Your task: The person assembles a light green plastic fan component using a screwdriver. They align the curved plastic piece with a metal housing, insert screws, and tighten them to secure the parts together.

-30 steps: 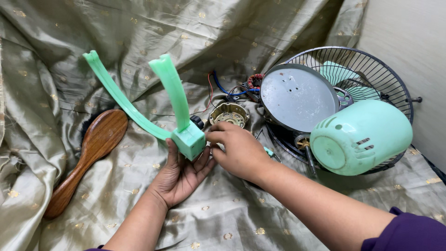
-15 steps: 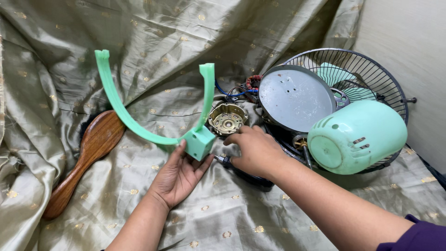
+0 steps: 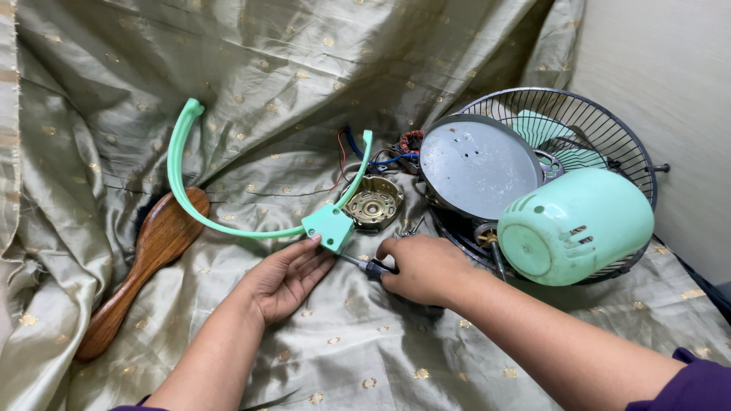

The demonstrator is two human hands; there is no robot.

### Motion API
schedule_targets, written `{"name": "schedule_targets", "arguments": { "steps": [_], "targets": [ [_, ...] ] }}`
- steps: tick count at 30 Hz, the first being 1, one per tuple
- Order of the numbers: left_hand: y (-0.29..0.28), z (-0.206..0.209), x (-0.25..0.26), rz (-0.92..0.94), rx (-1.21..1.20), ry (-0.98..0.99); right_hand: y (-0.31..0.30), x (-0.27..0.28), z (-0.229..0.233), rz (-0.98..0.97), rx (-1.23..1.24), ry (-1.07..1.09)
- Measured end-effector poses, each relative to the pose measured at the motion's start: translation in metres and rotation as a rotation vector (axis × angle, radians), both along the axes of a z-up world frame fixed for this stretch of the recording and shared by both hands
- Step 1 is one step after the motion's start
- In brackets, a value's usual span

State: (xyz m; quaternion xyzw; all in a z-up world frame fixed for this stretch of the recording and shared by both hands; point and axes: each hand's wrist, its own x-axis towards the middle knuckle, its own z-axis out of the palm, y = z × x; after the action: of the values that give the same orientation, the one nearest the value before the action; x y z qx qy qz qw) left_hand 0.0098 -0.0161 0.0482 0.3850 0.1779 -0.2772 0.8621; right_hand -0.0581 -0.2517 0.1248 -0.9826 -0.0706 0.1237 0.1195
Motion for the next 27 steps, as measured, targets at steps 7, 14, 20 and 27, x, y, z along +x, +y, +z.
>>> {"name": "schedule_targets", "arguments": {
  "steps": [7, 14, 20, 27],
  "targets": [
    [0.004, 0.002, 0.0, 0.122, 0.11, 0.079, -0.01, 0.005, 0.013, -0.107, 0.357, -0.062],
    [-0.017, -0.004, -0.003, 0.241, 0.06, 0.146, -0.029, 0.019, 0.058, -0.053, 0.592, -0.221],
    [-0.03, -0.009, -0.014, 0.227, 0.127, 0.011, -0.022, 0.017, 0.079, 0.05, 0.941, -0.585],
    [-0.028, -0.01, -0.017, 0.179, 0.134, -0.044, 0.007, 0.006, 0.083, 0.211, 1.12, -0.838]
  ]
}}
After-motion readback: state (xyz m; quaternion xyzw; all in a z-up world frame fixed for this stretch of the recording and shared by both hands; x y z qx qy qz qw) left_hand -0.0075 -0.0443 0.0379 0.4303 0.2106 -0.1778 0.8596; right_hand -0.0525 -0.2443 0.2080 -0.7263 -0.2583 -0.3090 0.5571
